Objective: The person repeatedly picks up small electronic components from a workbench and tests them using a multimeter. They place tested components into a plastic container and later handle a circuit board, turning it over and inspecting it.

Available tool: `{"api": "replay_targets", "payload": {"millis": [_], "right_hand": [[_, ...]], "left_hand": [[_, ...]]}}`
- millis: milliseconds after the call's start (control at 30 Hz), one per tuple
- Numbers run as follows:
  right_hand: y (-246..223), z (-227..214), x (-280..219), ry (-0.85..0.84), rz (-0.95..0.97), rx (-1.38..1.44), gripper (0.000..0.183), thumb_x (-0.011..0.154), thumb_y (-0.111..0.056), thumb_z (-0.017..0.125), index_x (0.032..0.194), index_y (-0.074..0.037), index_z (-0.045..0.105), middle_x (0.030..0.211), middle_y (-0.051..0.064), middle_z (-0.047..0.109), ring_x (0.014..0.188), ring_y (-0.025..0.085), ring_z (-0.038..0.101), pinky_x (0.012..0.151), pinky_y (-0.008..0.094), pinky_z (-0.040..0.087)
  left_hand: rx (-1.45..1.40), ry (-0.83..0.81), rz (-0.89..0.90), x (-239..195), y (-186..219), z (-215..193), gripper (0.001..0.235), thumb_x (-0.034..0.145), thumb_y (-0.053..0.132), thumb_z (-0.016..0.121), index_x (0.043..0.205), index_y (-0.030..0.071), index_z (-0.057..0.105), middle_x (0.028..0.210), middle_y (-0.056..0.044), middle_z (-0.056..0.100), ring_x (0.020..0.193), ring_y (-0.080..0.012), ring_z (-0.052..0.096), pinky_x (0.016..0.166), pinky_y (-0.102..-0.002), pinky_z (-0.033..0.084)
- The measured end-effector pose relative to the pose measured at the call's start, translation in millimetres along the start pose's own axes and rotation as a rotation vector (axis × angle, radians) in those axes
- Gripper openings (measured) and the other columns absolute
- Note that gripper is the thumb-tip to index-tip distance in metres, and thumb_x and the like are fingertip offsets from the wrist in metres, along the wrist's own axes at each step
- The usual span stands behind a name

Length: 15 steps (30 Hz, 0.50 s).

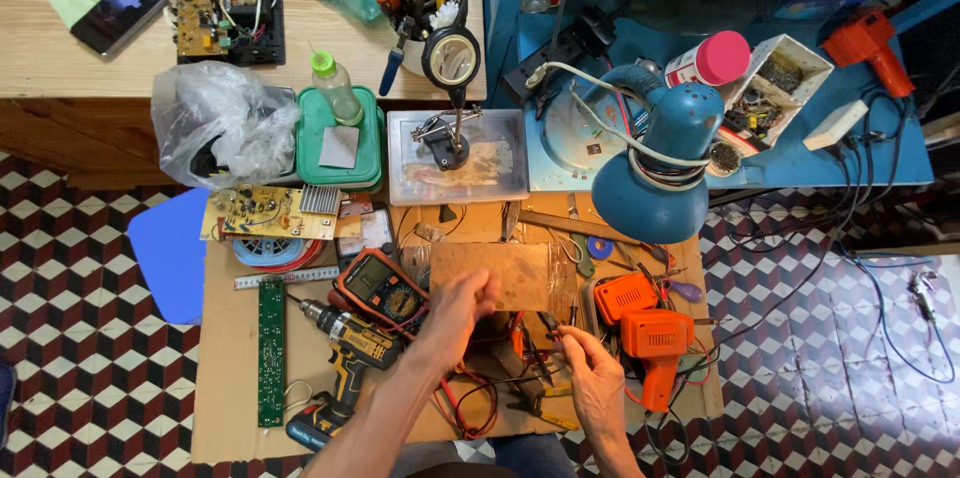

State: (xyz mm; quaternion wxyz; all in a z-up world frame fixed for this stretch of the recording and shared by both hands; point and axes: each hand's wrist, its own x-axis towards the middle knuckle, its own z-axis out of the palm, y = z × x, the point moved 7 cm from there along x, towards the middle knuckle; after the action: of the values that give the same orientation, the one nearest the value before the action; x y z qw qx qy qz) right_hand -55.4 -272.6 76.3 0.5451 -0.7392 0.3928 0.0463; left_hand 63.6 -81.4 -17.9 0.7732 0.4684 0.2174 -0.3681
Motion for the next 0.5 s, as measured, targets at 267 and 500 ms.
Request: {"api": "replay_targets", "payload": {"millis": [267,500], "right_hand": [[-97,-14,89,0.278,-0.461,-0.216,0.027,0.098,-0.017,0.066,0.117,0.000,0.071,0.108,0.011,0.074,0.090,0.021,0.069,0.082,0.033,0.054],[-120,-20,165,0.242,-0.610,-0.396,0.026,0.098,-0.016,0.064,0.118,0.000,0.070,0.111,0.010,0.073,0.093,0.020,0.069,0.084,0.032,0.053]], "left_hand": [[-0.050,0.052,0.264,161,75,77,0.034,0.096,0.029,0.069,0.113,0.001,0.075,0.084,-0.002,0.070,0.067,-0.0092,0.057,0.063,-0.026,0.048],[0.164,0.140,0.372,186,77,104,0.054,0.099,0.039,0.060,0.138,0.003,0.063,0.096,-0.007,0.074,0.077,-0.0128,0.063,0.067,-0.029,0.053]]}}
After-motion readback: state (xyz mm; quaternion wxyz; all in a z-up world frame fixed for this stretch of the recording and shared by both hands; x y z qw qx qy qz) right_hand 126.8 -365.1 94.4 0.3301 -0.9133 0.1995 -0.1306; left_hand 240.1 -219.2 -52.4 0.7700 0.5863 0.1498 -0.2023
